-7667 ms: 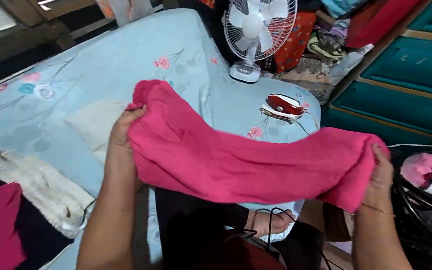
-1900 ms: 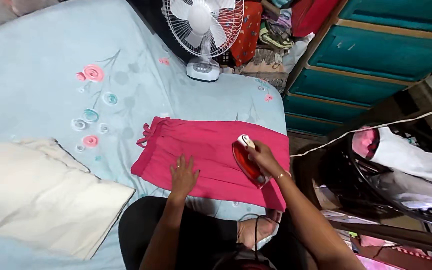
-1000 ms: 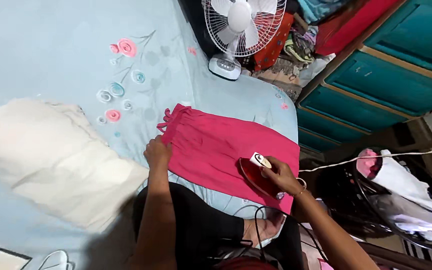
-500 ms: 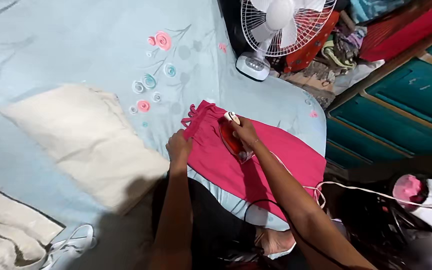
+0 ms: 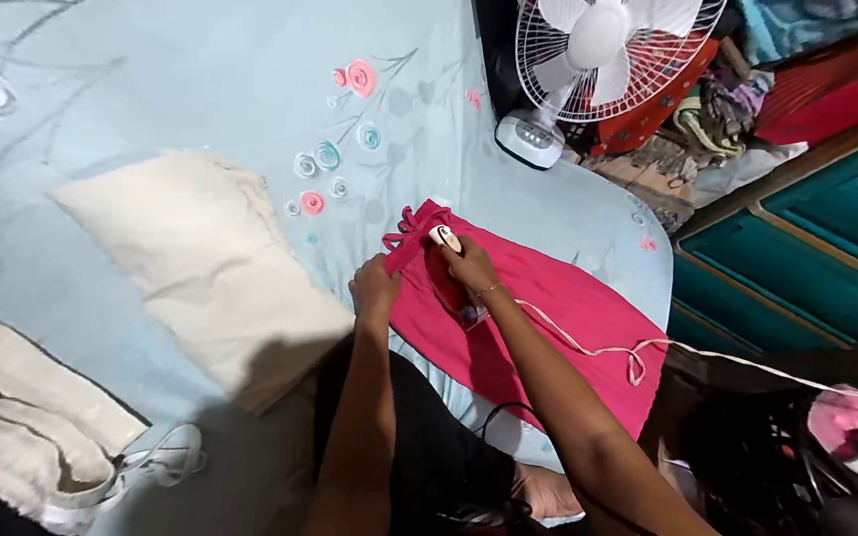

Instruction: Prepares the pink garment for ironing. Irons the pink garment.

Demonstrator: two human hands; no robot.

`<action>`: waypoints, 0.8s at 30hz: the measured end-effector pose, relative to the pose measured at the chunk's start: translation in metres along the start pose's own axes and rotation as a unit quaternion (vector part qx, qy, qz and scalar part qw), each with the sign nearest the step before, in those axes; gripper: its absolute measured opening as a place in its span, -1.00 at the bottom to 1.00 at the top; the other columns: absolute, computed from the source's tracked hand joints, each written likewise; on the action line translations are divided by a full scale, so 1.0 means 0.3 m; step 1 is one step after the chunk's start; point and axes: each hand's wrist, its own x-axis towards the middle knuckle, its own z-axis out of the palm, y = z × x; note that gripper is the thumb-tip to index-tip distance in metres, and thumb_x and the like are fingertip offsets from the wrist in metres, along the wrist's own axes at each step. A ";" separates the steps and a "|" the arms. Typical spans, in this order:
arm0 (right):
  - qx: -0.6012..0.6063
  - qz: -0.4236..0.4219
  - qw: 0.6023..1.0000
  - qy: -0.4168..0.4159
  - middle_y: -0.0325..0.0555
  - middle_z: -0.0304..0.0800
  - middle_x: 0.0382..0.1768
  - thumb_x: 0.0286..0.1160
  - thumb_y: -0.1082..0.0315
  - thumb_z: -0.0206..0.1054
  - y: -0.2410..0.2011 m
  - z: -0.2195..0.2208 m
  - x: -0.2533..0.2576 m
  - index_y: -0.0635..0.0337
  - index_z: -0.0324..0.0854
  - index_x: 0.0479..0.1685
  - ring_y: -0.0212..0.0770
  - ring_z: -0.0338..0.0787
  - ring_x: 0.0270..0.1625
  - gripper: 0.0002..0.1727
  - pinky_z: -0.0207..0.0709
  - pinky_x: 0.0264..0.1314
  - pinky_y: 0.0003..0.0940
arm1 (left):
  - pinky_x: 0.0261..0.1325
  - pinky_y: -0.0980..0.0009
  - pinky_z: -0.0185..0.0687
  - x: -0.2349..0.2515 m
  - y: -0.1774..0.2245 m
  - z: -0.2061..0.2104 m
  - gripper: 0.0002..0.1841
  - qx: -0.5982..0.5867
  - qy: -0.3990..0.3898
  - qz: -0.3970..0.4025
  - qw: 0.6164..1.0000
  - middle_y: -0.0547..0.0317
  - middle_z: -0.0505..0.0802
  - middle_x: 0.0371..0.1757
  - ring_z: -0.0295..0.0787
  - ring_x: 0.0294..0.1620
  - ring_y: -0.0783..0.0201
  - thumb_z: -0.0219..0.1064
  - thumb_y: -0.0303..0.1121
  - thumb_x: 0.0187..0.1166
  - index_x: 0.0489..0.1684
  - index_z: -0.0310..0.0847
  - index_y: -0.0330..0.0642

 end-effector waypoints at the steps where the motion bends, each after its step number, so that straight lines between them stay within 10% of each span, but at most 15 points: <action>1: 0.001 0.002 1.000 -0.008 0.34 0.78 0.04 0.79 0.02 0.20 0.009 -0.009 -0.008 0.30 0.55 0.41 0.26 0.80 0.05 -0.48 0.61 0.15 0.25 | 0.52 -0.42 0.27 0.000 0.003 0.000 -0.52 0.000 -0.003 -0.002 1.000 -0.34 0.72 0.42 0.53 0.55 -0.35 0.37 -0.29 0.66 0.53 0.56 -0.26; 24: -0.045 -0.029 0.993 -0.109 0.22 0.79 0.15 0.76 0.03 0.20 0.152 -0.102 -0.206 0.27 0.52 0.51 0.05 0.82 0.15 -0.45 0.63 0.30 0.06 | 0.48 -0.41 0.32 -0.002 -0.014 0.014 -0.55 0.012 0.010 0.014 1.000 -0.33 0.74 0.39 0.57 0.51 -0.34 0.36 -0.28 0.67 0.49 0.58 -0.25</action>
